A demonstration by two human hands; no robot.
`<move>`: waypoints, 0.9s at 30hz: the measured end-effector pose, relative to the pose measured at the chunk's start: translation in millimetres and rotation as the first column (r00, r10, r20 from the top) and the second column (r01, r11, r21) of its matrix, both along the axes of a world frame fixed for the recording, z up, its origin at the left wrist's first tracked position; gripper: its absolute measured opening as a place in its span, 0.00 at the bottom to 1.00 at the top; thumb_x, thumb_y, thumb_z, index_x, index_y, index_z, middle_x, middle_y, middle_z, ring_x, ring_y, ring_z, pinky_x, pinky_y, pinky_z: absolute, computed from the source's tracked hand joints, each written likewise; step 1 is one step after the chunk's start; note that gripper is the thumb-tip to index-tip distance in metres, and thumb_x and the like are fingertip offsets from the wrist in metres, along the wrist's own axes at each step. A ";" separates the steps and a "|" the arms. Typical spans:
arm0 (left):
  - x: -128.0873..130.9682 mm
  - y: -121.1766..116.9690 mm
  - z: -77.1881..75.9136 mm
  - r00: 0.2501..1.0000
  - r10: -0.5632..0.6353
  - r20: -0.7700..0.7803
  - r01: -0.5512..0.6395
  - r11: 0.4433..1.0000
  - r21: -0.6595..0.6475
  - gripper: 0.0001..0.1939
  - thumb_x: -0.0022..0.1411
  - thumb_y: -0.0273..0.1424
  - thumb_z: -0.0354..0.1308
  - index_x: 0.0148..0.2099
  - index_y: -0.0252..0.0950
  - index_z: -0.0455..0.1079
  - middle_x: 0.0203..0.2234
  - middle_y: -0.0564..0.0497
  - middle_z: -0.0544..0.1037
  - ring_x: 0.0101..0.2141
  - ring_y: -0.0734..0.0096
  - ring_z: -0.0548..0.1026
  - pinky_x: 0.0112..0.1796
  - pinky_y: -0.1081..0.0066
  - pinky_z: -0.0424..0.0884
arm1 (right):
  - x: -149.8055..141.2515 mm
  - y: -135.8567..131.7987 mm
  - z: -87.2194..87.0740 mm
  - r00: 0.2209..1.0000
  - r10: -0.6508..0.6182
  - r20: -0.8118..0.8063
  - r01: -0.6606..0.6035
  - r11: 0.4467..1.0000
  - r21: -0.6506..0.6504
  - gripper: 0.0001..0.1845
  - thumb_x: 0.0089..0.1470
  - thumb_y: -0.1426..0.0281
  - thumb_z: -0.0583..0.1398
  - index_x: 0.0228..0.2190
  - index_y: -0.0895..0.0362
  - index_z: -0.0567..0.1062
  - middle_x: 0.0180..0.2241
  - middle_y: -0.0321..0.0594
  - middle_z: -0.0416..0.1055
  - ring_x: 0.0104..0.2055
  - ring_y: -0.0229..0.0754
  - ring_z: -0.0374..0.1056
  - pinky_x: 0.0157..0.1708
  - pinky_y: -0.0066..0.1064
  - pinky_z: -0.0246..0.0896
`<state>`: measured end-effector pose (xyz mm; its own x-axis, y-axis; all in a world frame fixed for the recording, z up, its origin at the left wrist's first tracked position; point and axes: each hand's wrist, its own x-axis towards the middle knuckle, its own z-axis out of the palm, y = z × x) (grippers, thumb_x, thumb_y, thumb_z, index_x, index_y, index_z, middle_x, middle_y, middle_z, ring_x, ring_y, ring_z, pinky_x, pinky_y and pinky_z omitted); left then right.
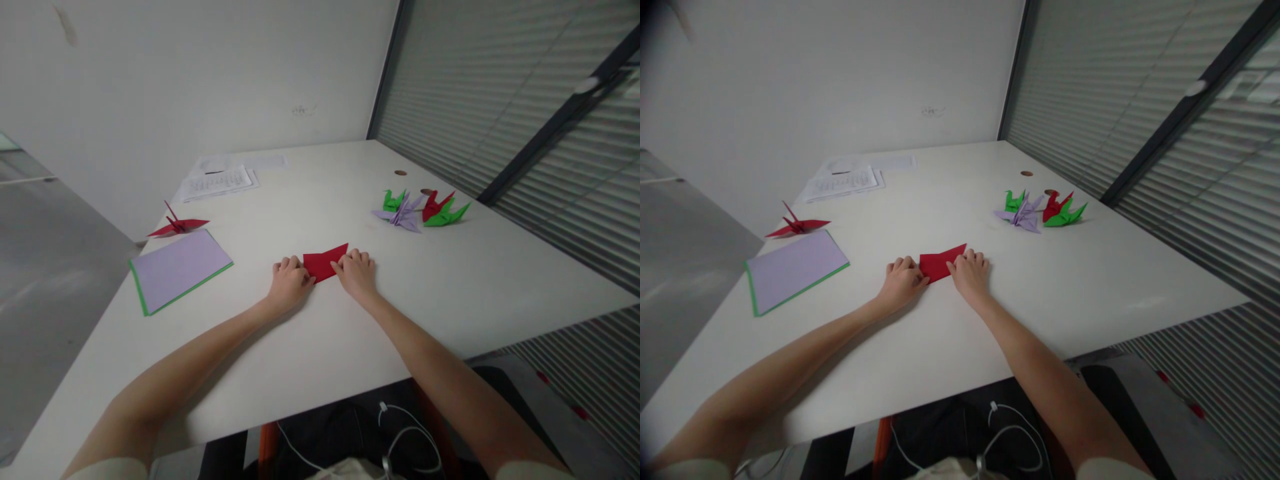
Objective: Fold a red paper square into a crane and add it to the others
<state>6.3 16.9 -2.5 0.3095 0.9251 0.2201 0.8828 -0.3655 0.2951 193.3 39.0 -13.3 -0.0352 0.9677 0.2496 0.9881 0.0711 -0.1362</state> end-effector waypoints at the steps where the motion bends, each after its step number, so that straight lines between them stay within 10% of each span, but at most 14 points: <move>1: -0.1 0.4 1.1 1.000 0.007 0.004 -0.006 1.000 -0.017 0.12 0.60 0.38 0.56 0.31 0.37 0.75 0.36 0.43 0.70 0.41 0.54 0.65 0.41 0.56 0.60 | 0.1 -0.1 0.1 1.000 0.003 -0.003 -0.003 1.000 0.000 0.17 0.60 0.58 0.53 0.32 0.55 0.76 0.40 0.46 0.68 0.44 0.51 0.58 0.40 0.39 0.49; 19: -8.9 22.7 1.4 0.997 0.065 0.042 -0.053 0.968 -0.246 0.19 0.59 0.40 0.51 0.21 0.37 0.72 0.28 0.46 0.71 0.38 0.56 0.67 0.42 0.56 0.60 | -0.5 -4.4 2.8 0.999 0.016 -0.028 -0.016 1.000 0.012 0.16 0.60 0.59 0.53 0.30 0.55 0.74 0.39 0.45 0.67 0.44 0.50 0.58 0.38 0.38 0.48; 27: -8.2 12.5 -1.5 0.996 0.017 0.091 -0.004 0.990 -0.139 0.17 0.56 0.44 0.57 0.25 0.37 0.74 0.30 0.45 0.72 0.38 0.54 0.66 0.42 0.54 0.60 | -1.6 -5.5 4.3 1.000 0.007 -0.029 -0.007 1.000 0.017 0.16 0.60 0.59 0.53 0.29 0.55 0.75 0.39 0.45 0.67 0.44 0.49 0.58 0.39 0.38 0.48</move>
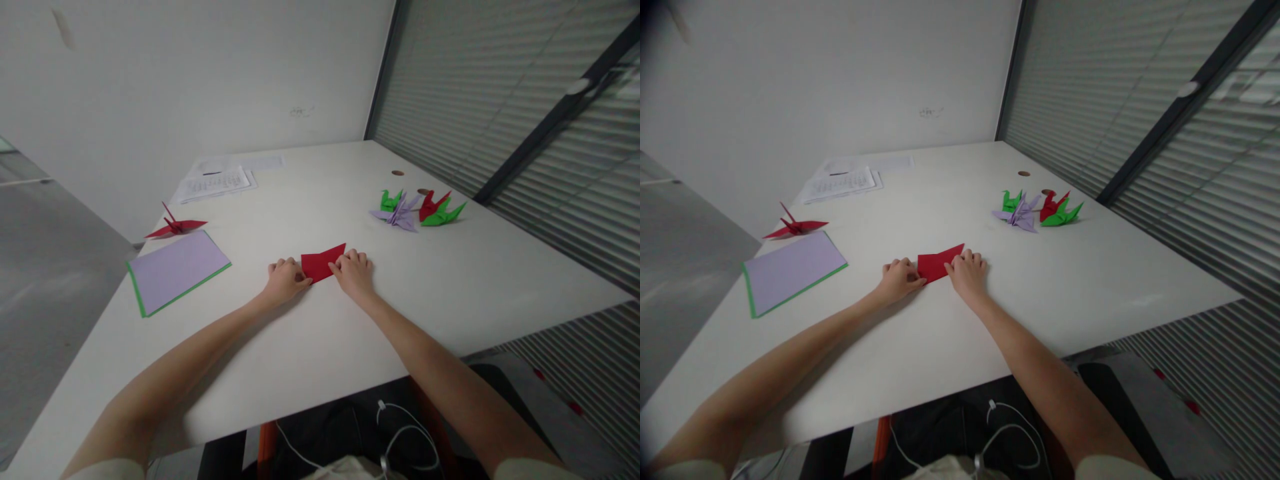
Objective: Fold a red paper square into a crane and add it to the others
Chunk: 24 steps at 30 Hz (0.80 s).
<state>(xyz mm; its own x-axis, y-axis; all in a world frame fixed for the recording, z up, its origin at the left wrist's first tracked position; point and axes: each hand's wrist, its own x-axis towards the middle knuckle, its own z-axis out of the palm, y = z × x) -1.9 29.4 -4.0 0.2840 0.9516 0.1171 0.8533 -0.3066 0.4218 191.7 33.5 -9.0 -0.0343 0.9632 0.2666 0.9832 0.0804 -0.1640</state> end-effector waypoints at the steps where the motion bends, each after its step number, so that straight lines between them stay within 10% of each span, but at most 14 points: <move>1: 0.2 -1.0 1.2 1.000 -0.012 -0.012 0.012 1.000 0.004 0.16 0.56 0.43 0.57 0.26 0.37 0.74 0.31 0.45 0.72 0.39 0.54 0.66 0.42 0.54 0.60 | 0.1 0.0 -0.2 1.000 0.000 0.000 0.000 1.000 0.001 0.16 0.60 0.59 0.53 0.29 0.55 0.75 0.39 0.45 0.67 0.44 0.49 0.58 0.39 0.38 0.48; 24: -9.8 9.0 4.5 0.999 0.007 -0.033 -0.009 0.998 -0.060 0.22 0.58 0.50 0.51 0.25 0.39 0.72 0.28 0.48 0.72 0.37 0.56 0.68 0.41 0.57 0.58 | 1.4 4.6 -4.8 1.000 -0.011 -0.015 0.011 1.000 -0.023 0.13 0.57 0.58 0.57 0.30 0.54 0.75 0.40 0.44 0.67 0.44 0.50 0.58 0.39 0.39 0.49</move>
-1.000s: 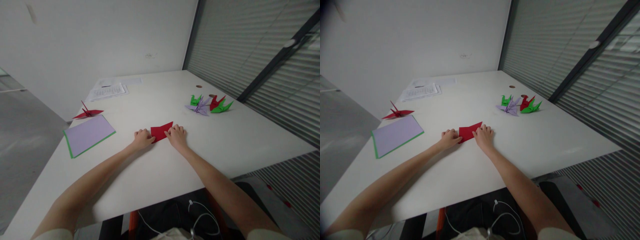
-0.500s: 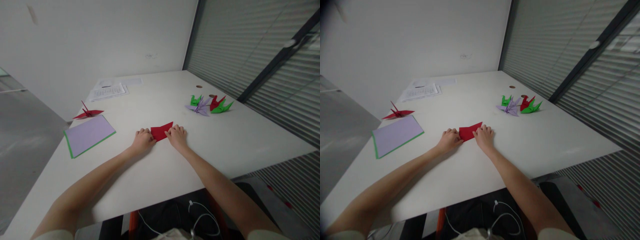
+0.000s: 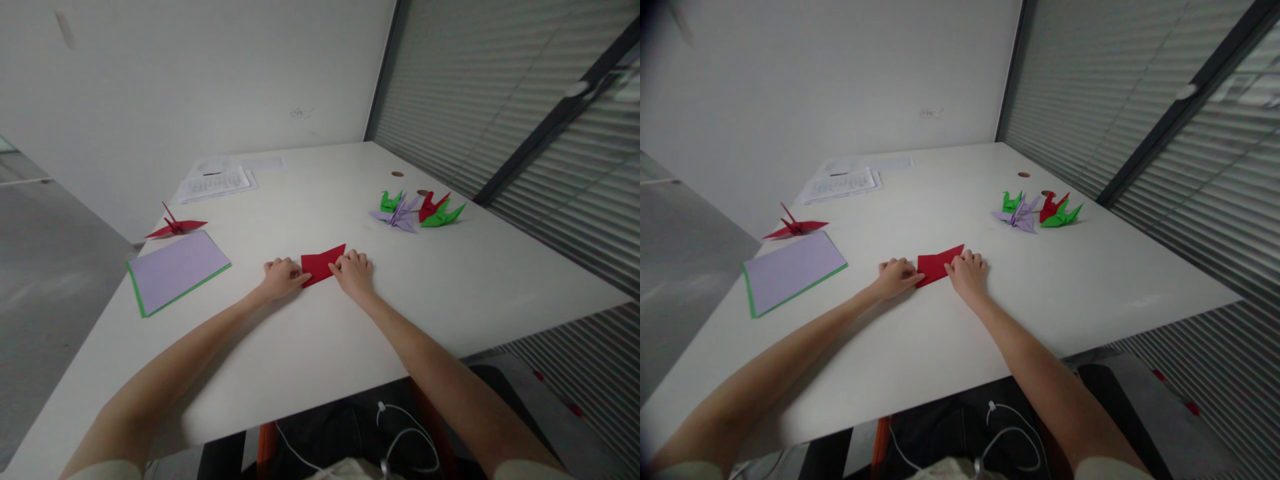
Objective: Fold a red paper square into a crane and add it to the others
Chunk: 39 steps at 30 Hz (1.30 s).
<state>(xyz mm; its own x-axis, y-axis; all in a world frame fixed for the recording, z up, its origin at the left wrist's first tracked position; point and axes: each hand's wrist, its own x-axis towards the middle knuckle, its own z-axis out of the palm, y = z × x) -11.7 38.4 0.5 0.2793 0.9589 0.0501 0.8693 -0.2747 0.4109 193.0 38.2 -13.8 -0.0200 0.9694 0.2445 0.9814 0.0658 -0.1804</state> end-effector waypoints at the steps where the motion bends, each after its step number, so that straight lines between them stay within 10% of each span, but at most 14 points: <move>1: 1.2 -1.9 0.3 1.000 0.002 0.011 -0.002 1.000 0.005 0.21 0.57 0.50 0.54 0.25 0.39 0.73 0.28 0.48 0.72 0.38 0.56 0.68 0.41 0.57 0.57 | 0.0 -0.4 0.3 1.000 0.003 0.000 -0.003 1.000 0.003 0.13 0.57 0.59 0.57 0.30 0.54 0.75 0.40 0.44 0.67 0.44 0.50 0.58 0.39 0.39 0.49; 15: 1.0 -10.7 -0.8 0.990 -0.142 -0.007 0.141 0.981 0.133 0.12 0.56 0.42 0.60 0.40 0.42 0.74 0.39 0.48 0.73 0.42 0.57 0.65 0.45 0.57 0.56 | 0.6 0.1 -2.2 1.000 0.010 -0.012 -0.010 1.000 0.007 0.13 0.58 0.60 0.56 0.30 0.55 0.74 0.40 0.43 0.67 0.45 0.50 0.58 0.40 0.39 0.48; 23: -4.8 -13.5 3.8 0.818 -0.571 -0.062 0.571 0.796 0.202 0.17 0.69 0.31 0.43 0.54 0.43 0.68 0.49 0.48 0.75 0.49 0.64 0.68 0.50 0.59 0.53 | 0.5 0.1 -2.7 1.000 0.014 -0.006 -0.014 1.000 0.016 0.12 0.58 0.60 0.56 0.31 0.55 0.74 0.40 0.44 0.67 0.45 0.51 0.58 0.40 0.39 0.49; 39: -6.9 -18.5 10.0 0.777 -0.622 -0.099 0.629 0.761 0.160 0.27 0.63 0.36 0.48 0.64 0.40 0.57 0.55 0.44 0.68 0.51 0.57 0.66 0.51 0.57 0.56 | 1.6 0.6 -2.1 0.999 0.025 -0.021 -0.025 1.000 0.012 0.13 0.57 0.60 0.57 0.30 0.54 0.75 0.40 0.44 0.67 0.44 0.50 0.58 0.40 0.40 0.50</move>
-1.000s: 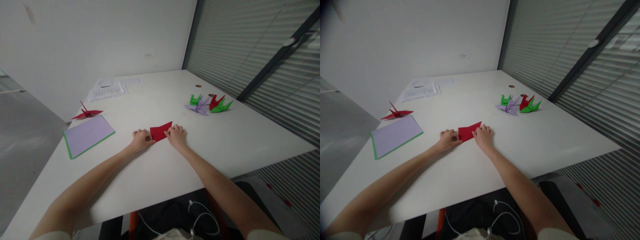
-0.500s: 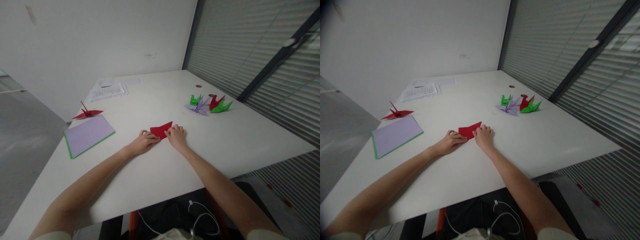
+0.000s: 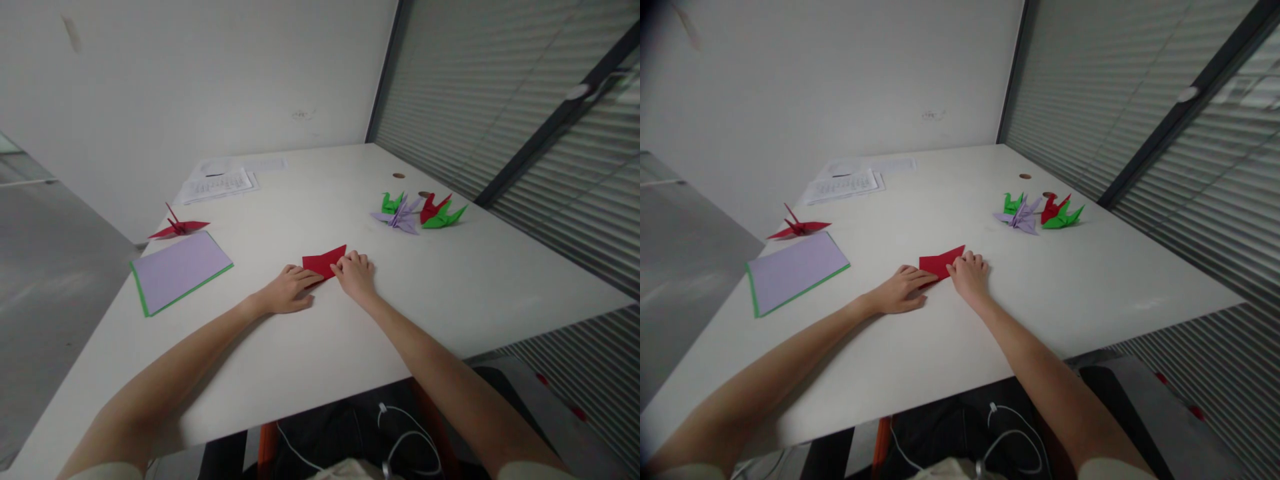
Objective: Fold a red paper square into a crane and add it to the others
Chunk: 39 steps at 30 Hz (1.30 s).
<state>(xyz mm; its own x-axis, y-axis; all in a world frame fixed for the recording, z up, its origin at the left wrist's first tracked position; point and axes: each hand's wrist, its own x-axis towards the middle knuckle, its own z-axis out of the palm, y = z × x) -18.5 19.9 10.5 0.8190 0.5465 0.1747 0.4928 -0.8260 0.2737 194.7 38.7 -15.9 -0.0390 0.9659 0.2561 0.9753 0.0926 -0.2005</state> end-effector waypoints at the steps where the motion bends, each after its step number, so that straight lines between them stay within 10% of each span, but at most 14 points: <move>1: 0.4 -0.3 -0.3 1.000 0.006 -0.007 -0.006 1.000 0.006 0.27 0.63 0.36 0.48 0.64 0.40 0.56 0.55 0.43 0.68 0.51 0.57 0.65 0.50 0.56 0.56 | 0.1 0.1 0.0 1.000 0.001 -0.003 -0.001 1.000 0.001 0.12 0.57 0.59 0.57 0.30 0.54 0.75 0.40 0.44 0.67 0.44 0.50 0.58 0.40 0.40 0.50; 27: 2.5 -1.3 3.3 0.999 -0.005 -0.050 0.008 0.999 0.051 0.24 0.63 0.35 0.48 0.61 0.41 0.61 0.53 0.45 0.69 0.51 0.56 0.65 0.51 0.56 0.58 | 29.0 12.9 3.8 0.980 -0.114 -0.164 0.099 0.990 -0.096 0.14 0.47 0.55 0.62 0.31 0.52 0.72 0.42 0.44 0.64 0.48 0.55 0.57 0.46 0.48 0.50; 33: 4.8 -7.3 5.6 1.000 0.000 -0.016 0.002 0.989 0.145 0.25 0.64 0.43 0.48 0.58 0.36 0.62 0.53 0.41 0.69 0.54 0.57 0.66 0.57 0.56 0.55 | 37.8 17.0 14.7 0.894 0.233 -0.383 -0.193 0.971 0.140 0.15 0.51 0.81 0.51 0.36 0.56 0.74 0.39 0.42 0.73 0.45 0.44 0.65 0.47 0.37 0.56; 39: 10.2 -13.5 8.2 0.997 0.067 -0.039 -0.058 0.981 0.183 0.24 0.65 0.47 0.45 0.52 0.35 0.66 0.53 0.39 0.70 0.55 0.55 0.66 0.58 0.51 0.54 | 25.7 13.6 4.6 0.921 0.247 -0.303 -0.243 0.969 0.049 0.12 0.56 0.68 0.56 0.40 0.56 0.77 0.40 0.44 0.72 0.44 0.46 0.66 0.47 0.37 0.57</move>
